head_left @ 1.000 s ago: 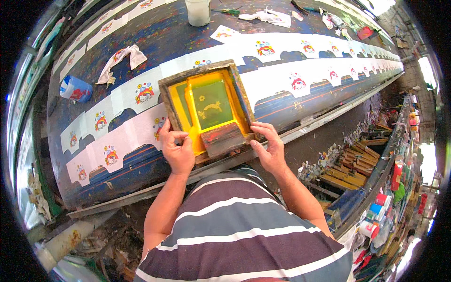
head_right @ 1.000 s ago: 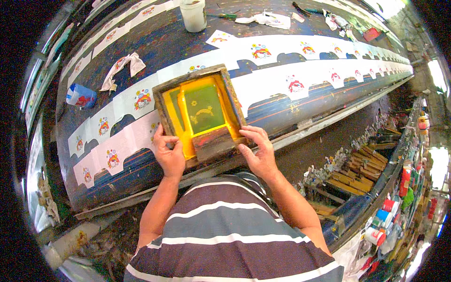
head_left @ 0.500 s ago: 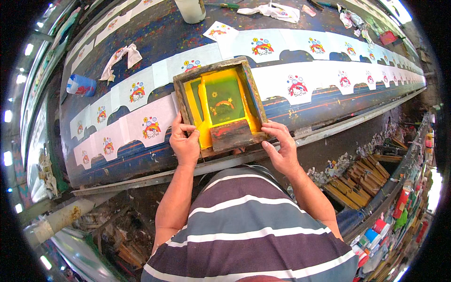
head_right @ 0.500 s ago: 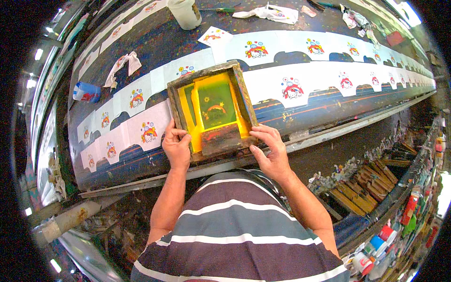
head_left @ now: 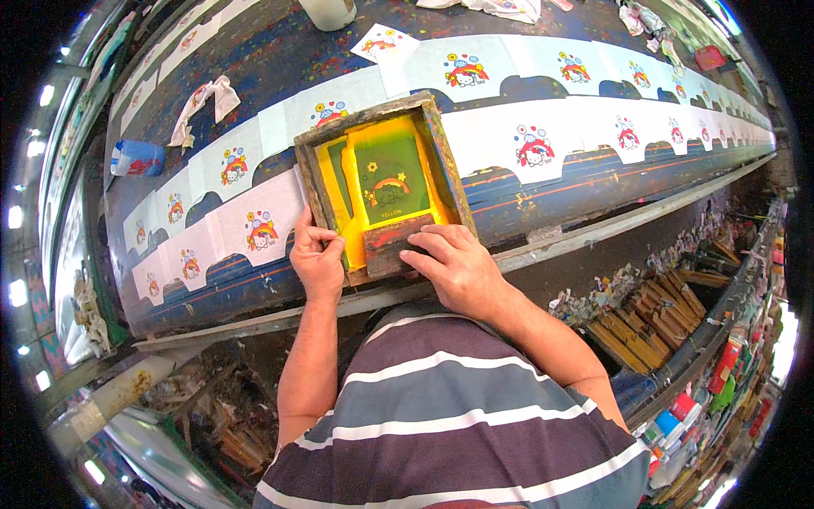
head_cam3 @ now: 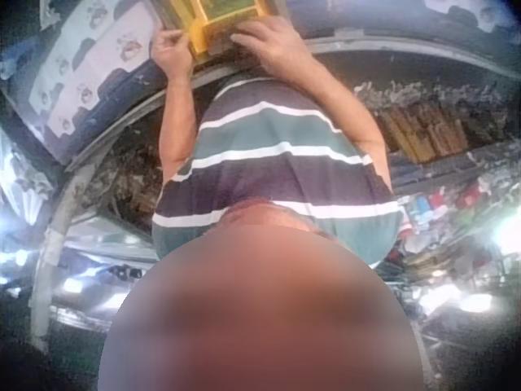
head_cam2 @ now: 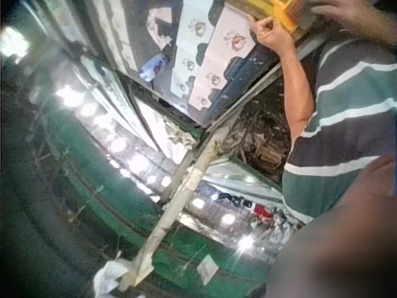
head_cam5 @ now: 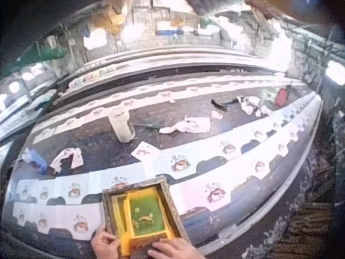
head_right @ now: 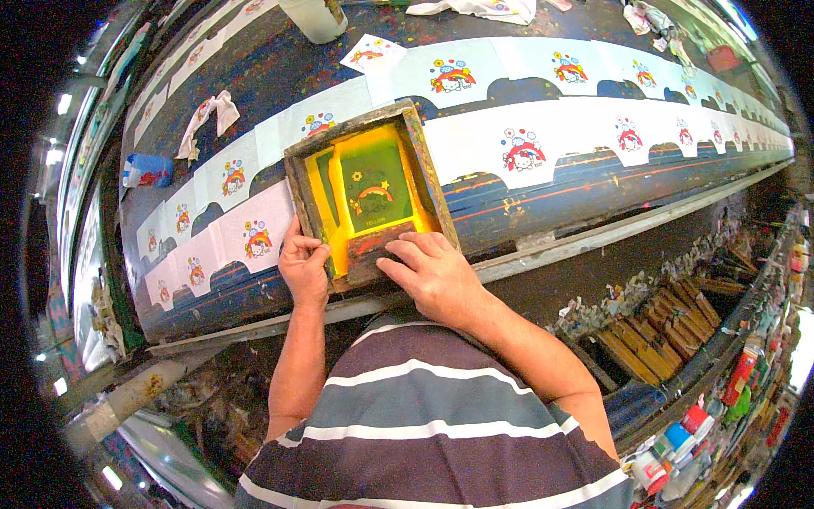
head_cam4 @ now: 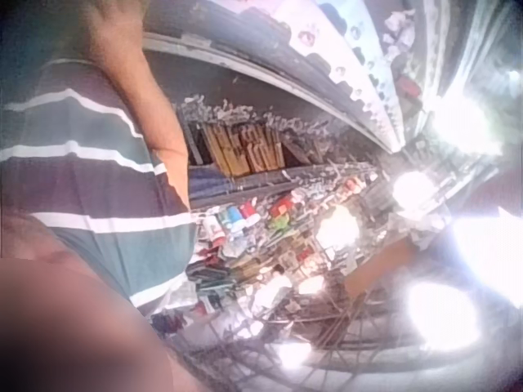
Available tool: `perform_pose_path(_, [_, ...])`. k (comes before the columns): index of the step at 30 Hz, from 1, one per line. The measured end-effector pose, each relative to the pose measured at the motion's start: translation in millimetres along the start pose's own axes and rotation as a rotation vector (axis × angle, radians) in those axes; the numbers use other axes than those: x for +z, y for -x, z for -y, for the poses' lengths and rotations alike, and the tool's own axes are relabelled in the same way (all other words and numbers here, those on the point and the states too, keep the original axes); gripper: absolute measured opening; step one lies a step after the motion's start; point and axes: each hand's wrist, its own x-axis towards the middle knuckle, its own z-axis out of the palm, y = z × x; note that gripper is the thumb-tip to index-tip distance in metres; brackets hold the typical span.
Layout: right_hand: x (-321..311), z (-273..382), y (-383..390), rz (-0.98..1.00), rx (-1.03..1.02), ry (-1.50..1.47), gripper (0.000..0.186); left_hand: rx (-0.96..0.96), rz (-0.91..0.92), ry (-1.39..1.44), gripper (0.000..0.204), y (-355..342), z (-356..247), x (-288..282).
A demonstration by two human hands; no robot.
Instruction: The person mixes yellow paint in a small container, pours it onto a screen-printing frame, and uses a squeegee to spread the paint across the mesh. The person then presses the frame onto a patterned paper sheet and pulls the squeegee to transfer the design.
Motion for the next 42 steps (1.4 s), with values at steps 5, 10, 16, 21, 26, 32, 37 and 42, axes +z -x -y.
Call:
perform_pose_path(5, [4,3,-31,0.092,-0.028,0.117,0.039,0.010,0.007,-0.046,0.025,2,0,-1])
perform_pose_path(10, [-15,1,-56,0.281,0.070,0.116,0.042,0.025,0.029,-0.023,0.021,2,0,0])
perform_pose_path(16, [-23,7,-47,0.304,0.045,0.069,0.050,-0.065,-0.061,0.080,0.030,2,-4,9])
perform_pose_path(21, [0,-11,-55,0.177,0.003,0.120,0.054,0.073,-0.026,-0.070,0.040,-1,-6,10])
perform_pose_path(26, [5,-60,-109,0.208,0.057,0.182,0.053,0.102,-0.042,-0.177,0.018,-2,-5,6])
perform_pose_path(32, [2,-85,-158,0.155,0.020,0.201,0.057,0.152,-0.038,-0.243,0.010,-3,-8,5])
perform_pose_path(37, [6,-63,-128,0.208,0.024,0.246,0.056,0.155,-0.036,-0.250,0.009,-2,-11,4])
perform_pose_path(42, [7,-24,-80,0.244,-0.004,0.163,0.055,0.139,-0.031,-0.233,0.008,-3,-7,3])
